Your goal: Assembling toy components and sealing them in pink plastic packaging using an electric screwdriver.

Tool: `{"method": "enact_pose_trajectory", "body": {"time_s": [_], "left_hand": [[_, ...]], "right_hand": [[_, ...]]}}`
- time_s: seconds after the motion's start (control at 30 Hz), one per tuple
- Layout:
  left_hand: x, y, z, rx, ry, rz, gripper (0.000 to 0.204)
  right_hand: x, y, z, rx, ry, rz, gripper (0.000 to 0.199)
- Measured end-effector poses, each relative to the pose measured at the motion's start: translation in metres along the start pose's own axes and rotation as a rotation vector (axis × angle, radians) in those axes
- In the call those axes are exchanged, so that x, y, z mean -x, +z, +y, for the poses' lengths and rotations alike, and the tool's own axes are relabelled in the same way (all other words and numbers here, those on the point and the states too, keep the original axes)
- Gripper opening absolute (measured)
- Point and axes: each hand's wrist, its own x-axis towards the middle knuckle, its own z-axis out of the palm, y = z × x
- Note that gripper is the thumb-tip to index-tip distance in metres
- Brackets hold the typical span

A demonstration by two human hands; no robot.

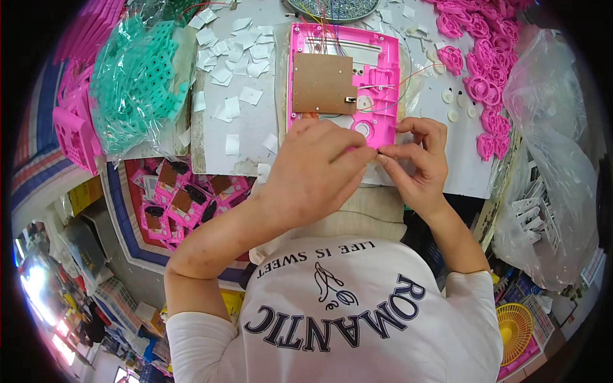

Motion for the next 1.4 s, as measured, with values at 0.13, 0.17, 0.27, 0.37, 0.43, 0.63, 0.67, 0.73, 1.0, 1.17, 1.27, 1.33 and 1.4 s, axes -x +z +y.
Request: {"method": "enact_pose_trajectory", "body": {"time_s": [0.13,0.17,0.27,0.37,0.43,0.63,0.67,0.73,1.0,1.17,1.27,1.33,1.4], "left_hand": [[0.005,0.013,0.001,-0.148,0.062,-0.021,0.036],[0.006,0.015,0.0,-0.189,0.09,-0.025,0.037],[0.007,0.016,-0.001,-0.294,0.163,-0.052,0.039],[0.006,0.012,0.003,-0.355,0.189,-0.103,0.04],[0.007,0.011,0.003,-0.364,0.198,-0.105,0.04],[0.007,0.017,-0.001,-0.275,0.179,-0.04,0.044],[0.008,0.016,0.0,-0.269,0.165,-0.048,0.043],[0.007,0.014,0.0,-0.255,0.138,-0.064,0.039],[-0.063,-0.036,-0.07,-0.072,-0.326,0.232,0.02],[-0.092,-0.022,-0.094,-0.416,-0.335,0.187,0.024],[-0.093,-0.016,-0.1,-0.367,-0.311,0.189,0.022],[-0.092,-0.012,-0.104,-0.318,-0.272,0.225,0.021],[-0.092,-0.013,-0.107,-0.29,-0.178,0.245,0.019]], "right_hand": [[0.003,0.0,-0.004,0.148,-0.095,0.012,0.027],[0.005,0.0,-0.004,0.221,-0.151,0.017,0.029],[0.012,-0.007,-0.01,0.369,-0.201,-0.053,0.034],[-0.014,-0.03,-0.029,0.324,-0.161,-0.219,0.036],[-0.051,-0.046,-0.029,0.197,-0.134,-0.306,0.036],[-0.154,0.026,-0.003,0.447,-0.058,-0.121,0.017],[-0.159,0.034,0.0,0.554,-0.06,-0.15,0.019],[-0.16,0.041,0.007,0.531,-0.089,-0.118,0.02],[-0.145,0.037,-0.003,0.079,0.258,-0.065,0.018],[-0.138,0.031,0.001,-0.065,0.146,-0.095,0.012],[-0.138,0.028,0.003,0.216,-0.31,-0.181,0.015],[-0.141,0.026,0.001,0.23,-0.417,-0.216,0.017],[-0.145,0.016,-0.001,0.191,-0.489,-0.32,0.023]]}}
